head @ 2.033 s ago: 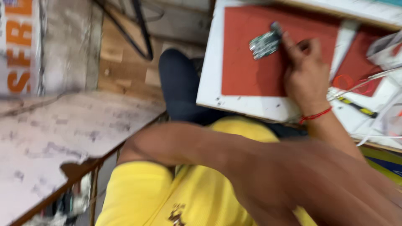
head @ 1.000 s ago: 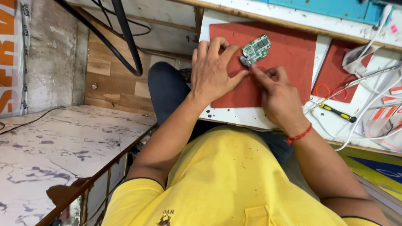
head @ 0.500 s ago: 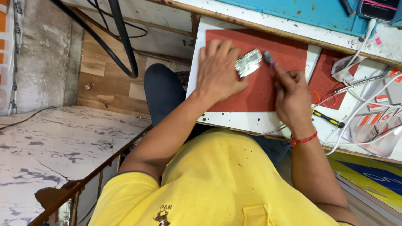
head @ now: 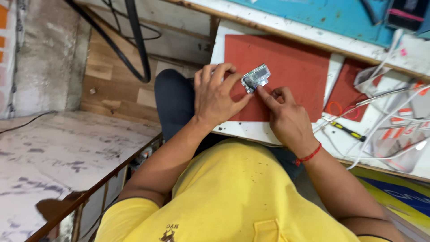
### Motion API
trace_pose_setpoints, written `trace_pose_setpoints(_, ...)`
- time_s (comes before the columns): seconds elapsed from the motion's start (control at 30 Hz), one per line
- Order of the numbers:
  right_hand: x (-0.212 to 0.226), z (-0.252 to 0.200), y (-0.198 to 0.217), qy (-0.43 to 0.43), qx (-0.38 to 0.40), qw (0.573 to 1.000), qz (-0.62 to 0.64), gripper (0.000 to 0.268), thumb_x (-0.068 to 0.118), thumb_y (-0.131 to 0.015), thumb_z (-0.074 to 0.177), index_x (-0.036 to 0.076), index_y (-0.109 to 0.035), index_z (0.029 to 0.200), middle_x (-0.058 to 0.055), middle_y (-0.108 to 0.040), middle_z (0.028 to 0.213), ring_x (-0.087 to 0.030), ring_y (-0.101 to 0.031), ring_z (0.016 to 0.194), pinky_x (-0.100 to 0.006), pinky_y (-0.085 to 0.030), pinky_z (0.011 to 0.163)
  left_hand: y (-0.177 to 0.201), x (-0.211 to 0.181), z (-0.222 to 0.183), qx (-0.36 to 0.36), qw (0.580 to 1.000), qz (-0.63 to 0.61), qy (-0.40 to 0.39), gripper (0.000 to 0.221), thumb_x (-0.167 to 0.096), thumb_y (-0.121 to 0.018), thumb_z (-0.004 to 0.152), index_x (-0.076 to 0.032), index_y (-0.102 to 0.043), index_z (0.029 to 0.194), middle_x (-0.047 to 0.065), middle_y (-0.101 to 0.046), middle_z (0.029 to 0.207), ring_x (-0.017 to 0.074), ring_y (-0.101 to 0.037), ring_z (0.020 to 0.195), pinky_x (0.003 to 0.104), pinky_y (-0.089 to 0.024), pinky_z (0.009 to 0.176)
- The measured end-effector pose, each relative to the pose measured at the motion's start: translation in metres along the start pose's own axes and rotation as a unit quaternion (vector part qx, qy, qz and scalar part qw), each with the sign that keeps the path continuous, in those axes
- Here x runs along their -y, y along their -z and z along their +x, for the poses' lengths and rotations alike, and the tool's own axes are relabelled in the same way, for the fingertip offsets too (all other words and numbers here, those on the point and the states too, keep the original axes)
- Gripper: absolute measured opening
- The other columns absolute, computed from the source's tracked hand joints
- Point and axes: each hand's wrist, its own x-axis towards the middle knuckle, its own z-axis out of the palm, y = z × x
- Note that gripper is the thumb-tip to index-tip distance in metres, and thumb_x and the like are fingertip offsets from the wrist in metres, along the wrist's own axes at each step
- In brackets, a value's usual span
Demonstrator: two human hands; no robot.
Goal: The person uses a heat gun to desolder components on a circuit board and then cleans the board using a small brush.
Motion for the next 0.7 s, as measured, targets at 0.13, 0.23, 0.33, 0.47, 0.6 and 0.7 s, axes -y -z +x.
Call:
trace_pose_setpoints(0.13, -0.003, 0.005, 0.002, -0.063, -0.002, 0.998, 0.017, 0.065, -0.007, -0.055, 0.085, 0.017, -0.063, 0.144, -0.017, -0.062, 0.118, -0.039, -0.067, 0.076, -0.048, -0.057, 0.068, -0.002, -0.001, 0.001, -0.003, 1.0, 0.009, 0.001, 0.046, -0.042, -0.092, 0.072, -0.013, -0.075, 0.104, 0.001, -0.06, 0.117, 0.0262, -0.051, 0.116, 0.049, -0.035, 0.101)
trace_pose_setpoints(0.23, 0.01, 0.0, -0.003, 0.001, 0.029, 1.0, 0.007, 0.065, -0.005, -0.056, 0.081, 0.02, -0.063, 0.141, -0.014, -0.062, 0.109, -0.034, -0.071, 0.079, -0.044, -0.059, 0.063, 0.0, -0.002, 0.007, -0.006, 1.0, 0.012, 0.005, 0.044, -0.04, -0.091, 0.071, -0.014, -0.075, 0.103, 0.0, -0.061, 0.118, 0.026, -0.051, 0.116, 0.048, -0.035, 0.101)
trace_pose_setpoints(0.33, -0.006, 0.011, 0.001, -0.1, -0.038, 0.994, 0.006, 0.053, -0.001, -0.058, 0.096, 0.019, -0.062, 0.145, -0.015, -0.063, 0.115, -0.038, -0.068, 0.08, -0.046, -0.057, 0.066, -0.001, -0.003, 0.005, 0.009, 1.0, 0.005, 0.012, 0.044, -0.041, -0.092, 0.071, -0.014, -0.075, 0.101, 0.001, -0.06, 0.117, 0.0265, -0.05, 0.115, 0.049, -0.035, 0.101)
trace_pose_setpoints(0.47, 0.007, -0.002, -0.004, -0.028, 0.042, 0.999, 0.007, 0.067, -0.002, -0.057, 0.08, 0.021, -0.062, 0.143, -0.016, -0.064, 0.114, -0.036, -0.068, 0.072, -0.046, -0.058, 0.063, -0.001, -0.002, 0.007, 0.013, 1.0, 0.018, 0.016, 0.042, -0.038, -0.091, 0.072, -0.014, -0.074, 0.102, 0.001, -0.06, 0.118, 0.0259, -0.051, 0.116, 0.048, -0.035, 0.103)
trace_pose_setpoints(0.6, 0.005, 0.001, -0.004, -0.066, 0.004, 0.998, 0.011, 0.065, -0.003, -0.055, 0.087, 0.024, -0.06, 0.145, -0.014, -0.064, 0.115, -0.034, -0.069, 0.077, -0.045, -0.059, 0.068, -0.003, -0.002, 0.007, 0.015, 1.0, 0.0, 0.024, 0.043, -0.04, -0.092, 0.07, -0.015, -0.073, 0.099, 0.001, -0.06, 0.116, 0.0262, -0.051, 0.115, 0.049, -0.034, 0.103)
trace_pose_setpoints(0.7, 0.013, 0.003, -0.005, -0.064, 0.038, 0.997, 0.005, 0.064, 0.001, -0.056, 0.085, 0.026, -0.06, 0.144, -0.014, -0.063, 0.112, -0.035, -0.069, 0.074, -0.046, -0.058, 0.064, -0.003, -0.004, 0.009, 0.003, 1.0, 0.02, 0.013, 0.041, -0.035, -0.092, 0.068, -0.014, -0.074, 0.099, 0.002, -0.06, 0.118, 0.0268, -0.051, 0.115, 0.049, -0.034, 0.103)
